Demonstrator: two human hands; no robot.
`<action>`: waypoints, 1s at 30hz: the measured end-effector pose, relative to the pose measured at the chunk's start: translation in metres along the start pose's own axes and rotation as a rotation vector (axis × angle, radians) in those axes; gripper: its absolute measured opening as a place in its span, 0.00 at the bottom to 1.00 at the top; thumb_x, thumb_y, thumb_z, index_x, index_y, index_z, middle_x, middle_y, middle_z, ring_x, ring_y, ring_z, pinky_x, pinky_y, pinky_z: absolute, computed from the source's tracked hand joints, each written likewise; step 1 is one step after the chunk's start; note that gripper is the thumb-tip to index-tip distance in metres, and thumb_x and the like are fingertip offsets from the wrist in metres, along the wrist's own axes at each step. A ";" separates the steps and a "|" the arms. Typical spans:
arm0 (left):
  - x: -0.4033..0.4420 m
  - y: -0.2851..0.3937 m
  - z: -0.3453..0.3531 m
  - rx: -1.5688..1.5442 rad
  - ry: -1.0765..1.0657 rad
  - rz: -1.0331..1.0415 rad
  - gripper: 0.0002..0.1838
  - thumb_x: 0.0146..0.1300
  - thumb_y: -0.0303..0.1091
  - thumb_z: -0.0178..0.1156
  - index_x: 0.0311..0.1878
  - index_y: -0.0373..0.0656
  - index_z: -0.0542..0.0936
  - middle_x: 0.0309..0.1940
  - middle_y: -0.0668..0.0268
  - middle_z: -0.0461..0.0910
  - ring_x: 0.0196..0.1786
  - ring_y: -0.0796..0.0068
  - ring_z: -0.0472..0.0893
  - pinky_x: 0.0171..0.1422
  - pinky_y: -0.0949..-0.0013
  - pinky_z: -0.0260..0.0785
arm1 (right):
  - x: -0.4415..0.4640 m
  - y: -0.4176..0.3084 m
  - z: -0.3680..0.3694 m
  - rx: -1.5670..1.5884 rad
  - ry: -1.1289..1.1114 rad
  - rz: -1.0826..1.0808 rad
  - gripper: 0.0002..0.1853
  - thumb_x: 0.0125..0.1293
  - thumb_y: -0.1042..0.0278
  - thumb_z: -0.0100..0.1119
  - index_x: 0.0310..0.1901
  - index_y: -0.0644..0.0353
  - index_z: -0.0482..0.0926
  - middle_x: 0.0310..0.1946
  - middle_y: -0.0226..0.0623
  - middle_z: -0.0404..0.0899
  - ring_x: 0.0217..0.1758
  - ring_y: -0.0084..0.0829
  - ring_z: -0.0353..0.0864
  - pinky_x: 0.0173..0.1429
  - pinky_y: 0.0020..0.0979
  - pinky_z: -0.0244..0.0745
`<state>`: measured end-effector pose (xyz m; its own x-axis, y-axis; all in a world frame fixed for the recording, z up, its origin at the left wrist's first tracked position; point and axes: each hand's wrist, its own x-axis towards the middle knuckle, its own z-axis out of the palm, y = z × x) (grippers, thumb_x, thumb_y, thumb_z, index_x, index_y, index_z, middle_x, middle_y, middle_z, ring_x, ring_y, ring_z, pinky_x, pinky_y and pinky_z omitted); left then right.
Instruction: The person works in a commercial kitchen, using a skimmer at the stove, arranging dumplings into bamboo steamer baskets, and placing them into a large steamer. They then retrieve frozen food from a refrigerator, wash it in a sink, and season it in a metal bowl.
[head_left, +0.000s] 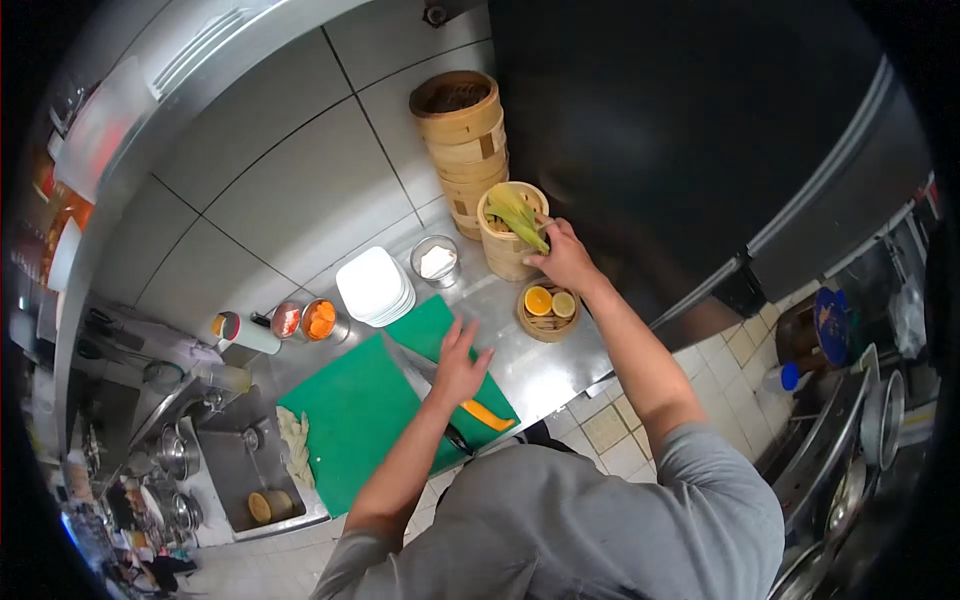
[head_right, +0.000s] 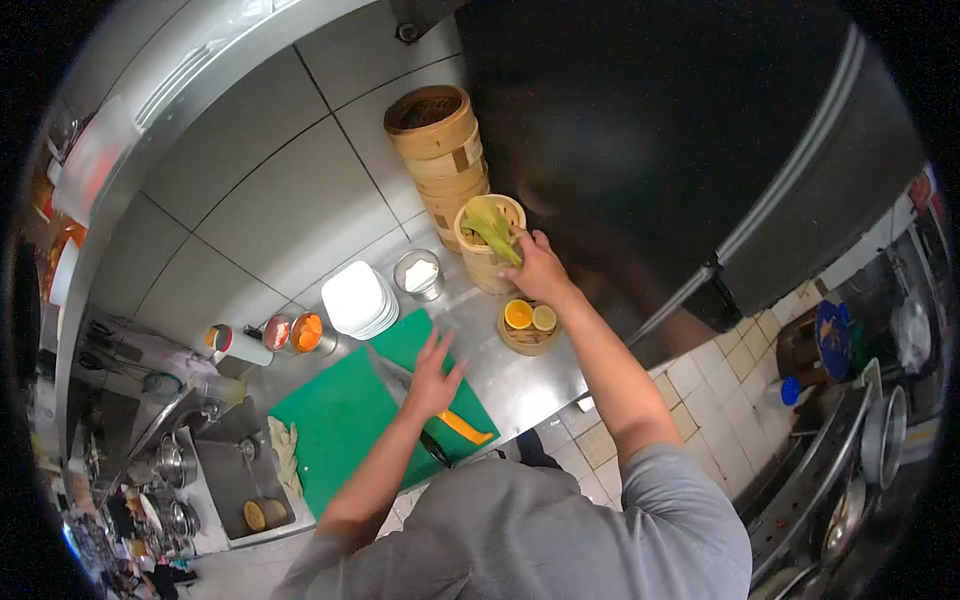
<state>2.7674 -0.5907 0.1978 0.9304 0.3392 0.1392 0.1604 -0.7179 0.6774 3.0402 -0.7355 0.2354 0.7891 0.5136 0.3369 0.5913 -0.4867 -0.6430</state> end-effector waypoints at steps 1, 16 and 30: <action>0.026 0.000 0.011 -0.054 0.028 0.002 0.34 0.70 0.42 0.65 0.76 0.42 0.68 0.76 0.39 0.62 0.78 0.41 0.64 0.81 0.52 0.57 | 0.011 0.009 0.012 -0.094 0.079 -0.093 0.35 0.58 0.63 0.78 0.66 0.55 0.75 0.52 0.49 0.82 0.52 0.48 0.84 0.59 0.43 0.80; 0.244 -0.003 0.019 -0.186 0.127 -0.414 0.17 0.64 0.33 0.60 0.54 0.39 0.84 0.48 0.46 0.87 0.54 0.50 0.86 0.59 0.56 0.77 | 0.018 -0.064 -0.105 0.412 -0.060 0.004 0.24 0.61 0.68 0.76 0.57 0.64 0.80 0.43 0.45 0.89 0.46 0.36 0.90 0.54 0.35 0.81; 0.177 0.005 -0.008 0.424 -0.211 -0.084 0.25 0.60 0.25 0.59 0.63 0.49 0.78 0.50 0.47 0.85 0.56 0.44 0.84 0.58 0.48 0.77 | -0.012 -0.022 -0.053 0.492 -0.004 0.021 0.24 0.63 0.73 0.74 0.60 0.64 0.79 0.47 0.39 0.89 0.49 0.26 0.87 0.56 0.30 0.80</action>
<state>2.9301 -0.5294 0.2320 0.9480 0.3074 -0.0823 0.3173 -0.8928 0.3198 3.0266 -0.7682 0.2823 0.7988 0.5102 0.3187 0.4259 -0.1055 -0.8986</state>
